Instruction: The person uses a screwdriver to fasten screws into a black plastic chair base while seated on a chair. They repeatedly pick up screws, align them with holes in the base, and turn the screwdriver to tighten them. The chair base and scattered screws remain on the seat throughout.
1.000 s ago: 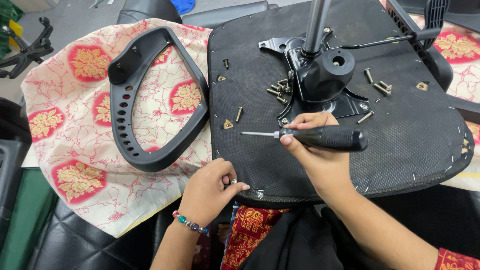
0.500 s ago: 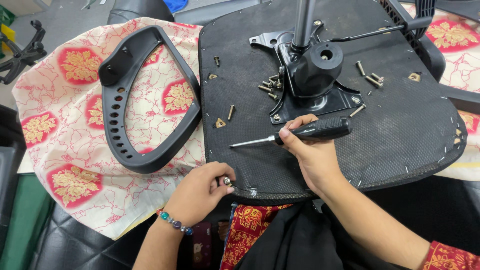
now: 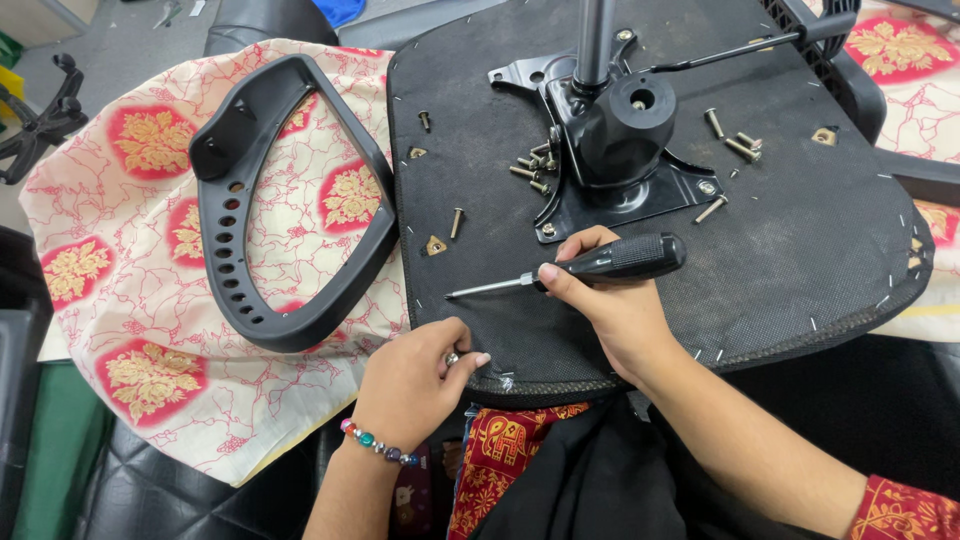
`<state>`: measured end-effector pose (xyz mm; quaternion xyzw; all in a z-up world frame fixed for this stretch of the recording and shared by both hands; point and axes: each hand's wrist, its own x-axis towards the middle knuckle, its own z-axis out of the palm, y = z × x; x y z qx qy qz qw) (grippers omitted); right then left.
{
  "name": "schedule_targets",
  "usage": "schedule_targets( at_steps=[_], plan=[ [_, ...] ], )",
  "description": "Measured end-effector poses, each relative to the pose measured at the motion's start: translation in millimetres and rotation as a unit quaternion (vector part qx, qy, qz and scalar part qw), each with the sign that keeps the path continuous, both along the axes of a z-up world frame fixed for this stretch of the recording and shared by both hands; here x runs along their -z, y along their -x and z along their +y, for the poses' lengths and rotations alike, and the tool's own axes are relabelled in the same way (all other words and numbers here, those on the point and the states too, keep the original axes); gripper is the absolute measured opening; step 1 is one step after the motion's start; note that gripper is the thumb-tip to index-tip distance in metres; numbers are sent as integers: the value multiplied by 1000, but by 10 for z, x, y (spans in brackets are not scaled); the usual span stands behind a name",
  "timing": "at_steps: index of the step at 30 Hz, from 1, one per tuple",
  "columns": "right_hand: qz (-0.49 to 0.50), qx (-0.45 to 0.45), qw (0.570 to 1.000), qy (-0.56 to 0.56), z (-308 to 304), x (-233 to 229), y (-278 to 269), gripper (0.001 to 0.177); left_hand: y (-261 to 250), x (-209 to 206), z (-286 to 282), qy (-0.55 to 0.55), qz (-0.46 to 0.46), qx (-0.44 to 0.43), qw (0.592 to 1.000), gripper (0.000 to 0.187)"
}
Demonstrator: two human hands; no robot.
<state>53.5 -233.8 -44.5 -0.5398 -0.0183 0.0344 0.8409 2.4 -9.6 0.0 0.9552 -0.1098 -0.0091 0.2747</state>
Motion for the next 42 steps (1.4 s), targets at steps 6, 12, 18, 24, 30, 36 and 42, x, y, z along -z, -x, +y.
schedule_targets(
  at_steps=[6, 12, 18, 24, 30, 36, 42],
  plan=[
    [8, -27, 999, 15, -6, -38, 20, 21, -130, 48, -76, -66, -26, -11, 997, 39],
    [15, -20, 1000, 19, -2, -53, 33, 22, -142, -100, 142, 75, 150, 16, 986, 31],
    [5, -21, 1000, 20, 12, -55, 27, 21, -135, -112, 255, 73, 101, 45, 991, 19],
    [10, -20, 1000, 19, 15, -57, 27, 21, -122, -142, 116, -29, 37, 28, 998, 34],
    [15, -13, 1000, 22, 12, -34, 32, 21, -180, -144, 31, -35, 51, 12, 998, 31],
    [17, -3, 999, 32, 17, -46, 54, 23, -254, -141, 73, 77, 145, 99, 981, 32],
    [13, 3, 998, 57, 37, -44, 65, 22, -243, -120, 151, 65, 105, 108, 986, 20]
  ],
)
